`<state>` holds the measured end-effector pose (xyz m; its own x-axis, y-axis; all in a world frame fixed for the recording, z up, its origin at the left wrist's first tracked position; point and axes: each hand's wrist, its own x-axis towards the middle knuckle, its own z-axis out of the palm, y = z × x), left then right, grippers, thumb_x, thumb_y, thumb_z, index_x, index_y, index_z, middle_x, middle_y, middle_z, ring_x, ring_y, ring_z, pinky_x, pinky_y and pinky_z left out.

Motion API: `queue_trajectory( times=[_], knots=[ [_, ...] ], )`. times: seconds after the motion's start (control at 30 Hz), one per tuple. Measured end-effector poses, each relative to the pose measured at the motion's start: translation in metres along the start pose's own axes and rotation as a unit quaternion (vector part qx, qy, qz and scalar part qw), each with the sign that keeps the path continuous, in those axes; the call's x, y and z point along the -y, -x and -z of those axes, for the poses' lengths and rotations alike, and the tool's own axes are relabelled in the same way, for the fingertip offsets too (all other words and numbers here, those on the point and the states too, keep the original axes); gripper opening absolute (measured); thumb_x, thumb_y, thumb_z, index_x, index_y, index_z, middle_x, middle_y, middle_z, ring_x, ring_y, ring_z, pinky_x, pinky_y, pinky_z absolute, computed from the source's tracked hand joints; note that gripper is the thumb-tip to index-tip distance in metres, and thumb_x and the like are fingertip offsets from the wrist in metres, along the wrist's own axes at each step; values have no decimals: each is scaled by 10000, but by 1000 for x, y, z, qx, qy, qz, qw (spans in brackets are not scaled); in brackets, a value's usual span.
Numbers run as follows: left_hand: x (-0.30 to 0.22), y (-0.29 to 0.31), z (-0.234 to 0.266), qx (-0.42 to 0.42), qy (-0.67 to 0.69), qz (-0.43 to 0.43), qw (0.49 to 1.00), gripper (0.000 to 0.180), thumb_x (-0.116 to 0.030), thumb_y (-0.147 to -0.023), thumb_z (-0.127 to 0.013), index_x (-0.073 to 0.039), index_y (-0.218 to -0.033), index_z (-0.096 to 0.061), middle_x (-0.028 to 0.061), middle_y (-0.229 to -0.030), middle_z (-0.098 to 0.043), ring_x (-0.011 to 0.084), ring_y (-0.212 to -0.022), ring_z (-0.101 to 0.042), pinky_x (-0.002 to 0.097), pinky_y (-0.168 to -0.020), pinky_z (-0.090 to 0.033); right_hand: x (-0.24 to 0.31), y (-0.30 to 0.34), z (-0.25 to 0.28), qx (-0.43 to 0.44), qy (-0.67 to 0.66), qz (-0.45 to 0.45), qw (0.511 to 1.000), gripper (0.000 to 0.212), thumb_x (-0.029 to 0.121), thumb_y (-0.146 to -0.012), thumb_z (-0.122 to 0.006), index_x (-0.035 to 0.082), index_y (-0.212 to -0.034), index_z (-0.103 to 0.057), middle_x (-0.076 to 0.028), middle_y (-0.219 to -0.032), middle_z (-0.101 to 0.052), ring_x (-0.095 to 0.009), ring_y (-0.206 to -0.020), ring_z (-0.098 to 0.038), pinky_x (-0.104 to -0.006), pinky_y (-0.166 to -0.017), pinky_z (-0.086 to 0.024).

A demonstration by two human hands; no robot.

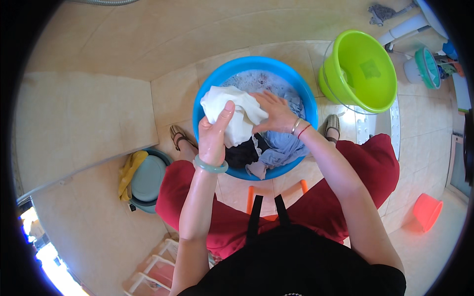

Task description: The person sits on a small stool and hand washes clothes in a blue basin filled with soapy water. They repeatedly submerge, agitate, and wring out various garments, including a white cloth and dark-colored items, using both hands.

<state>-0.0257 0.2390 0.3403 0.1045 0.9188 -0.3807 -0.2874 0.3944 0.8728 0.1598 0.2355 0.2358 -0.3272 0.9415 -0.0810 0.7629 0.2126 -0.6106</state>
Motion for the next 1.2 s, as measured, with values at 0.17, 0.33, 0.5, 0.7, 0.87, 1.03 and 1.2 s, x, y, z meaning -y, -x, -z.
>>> queue_trajectory(
  times=[0.17, 0.33, 0.5, 0.7, 0.87, 1.03, 1.2],
  knots=[
    [1, -5, 15, -54, 31, 0, 998, 479, -324, -927, -628, 5, -1262, -532, 79, -1189, -612, 165, -1049, -595, 303, -898, -465, -58, 6, -26, -92, -485, -106, 863, 275, 225, -880, -592, 48, -1089, -618, -42, -1029, -618, -149, -985, -553, -239, -896, -398],
    [58, -35, 73, 66, -606, 203, 766, 604, -467, -884, -616, -3, -1265, -548, 218, -1190, -606, 342, -1105, -589, 391, -973, -429, -37, -8, -1, -103, -661, -105, 736, 203, 176, -901, -501, 46, -1019, -603, 10, -937, -584, -84, -886, -512, -229, -821, -407],
    [65, -21, 45, 12, -686, -150, 711, 608, -358, -776, -708, -113, -1306, -538, 233, -1180, -600, 403, -1123, -555, 409, -992, -417, 5, -6, 26, 17, -655, -31, 755, 283, 154, -886, -476, 57, -1134, -574, -19, -1058, -582, -110, -1001, -527, -239, -894, -414],
    [53, -50, 58, 124, -519, -78, 842, 353, -166, -749, -754, -47, -1062, -642, 163, -965, -671, 270, -942, -650, 360, -845, -491, 9, -7, 56, 47, -541, 30, 839, 439, 311, -831, -667, 73, -1190, -584, -52, -1181, -579, -183, -1114, -539, -317, -952, -432],
    [34, -42, 73, 107, -171, -24, 979, 118, -85, -850, -714, -52, -895, -610, -15, -831, -623, 54, -755, -560, 216, -676, -451, -46, 2, 18, 21, -4, -7, 1000, 440, 208, -686, -766, 86, -1087, -629, -96, -1211, -590, -296, -1062, -578, -385, -897, -479],
    [64, -45, 72, 21, 219, -29, 975, 252, -268, -946, -590, -47, -1066, -596, 66, -1046, -635, 181, -991, -599, 346, -897, -474, -9, -3, 5, -162, -455, -41, 875, 445, -23, -699, -604, 68, -1134, -619, -86, -1184, -606, -228, -1107, -578, -325, -961, -447],
    [106, -66, 62, 157, 387, 128, 899, 534, -520, -913, -539, -209, -1343, -475, 106, -1232, -570, 206, -949, -626, 360, -762, -546, 80, 5, -1, -71, -259, 185, 945, 453, 26, -737, -601, 143, -1175, -599, -98, -1029, -570, -289, -935, -612, -324, -773, -519]
  ],
)
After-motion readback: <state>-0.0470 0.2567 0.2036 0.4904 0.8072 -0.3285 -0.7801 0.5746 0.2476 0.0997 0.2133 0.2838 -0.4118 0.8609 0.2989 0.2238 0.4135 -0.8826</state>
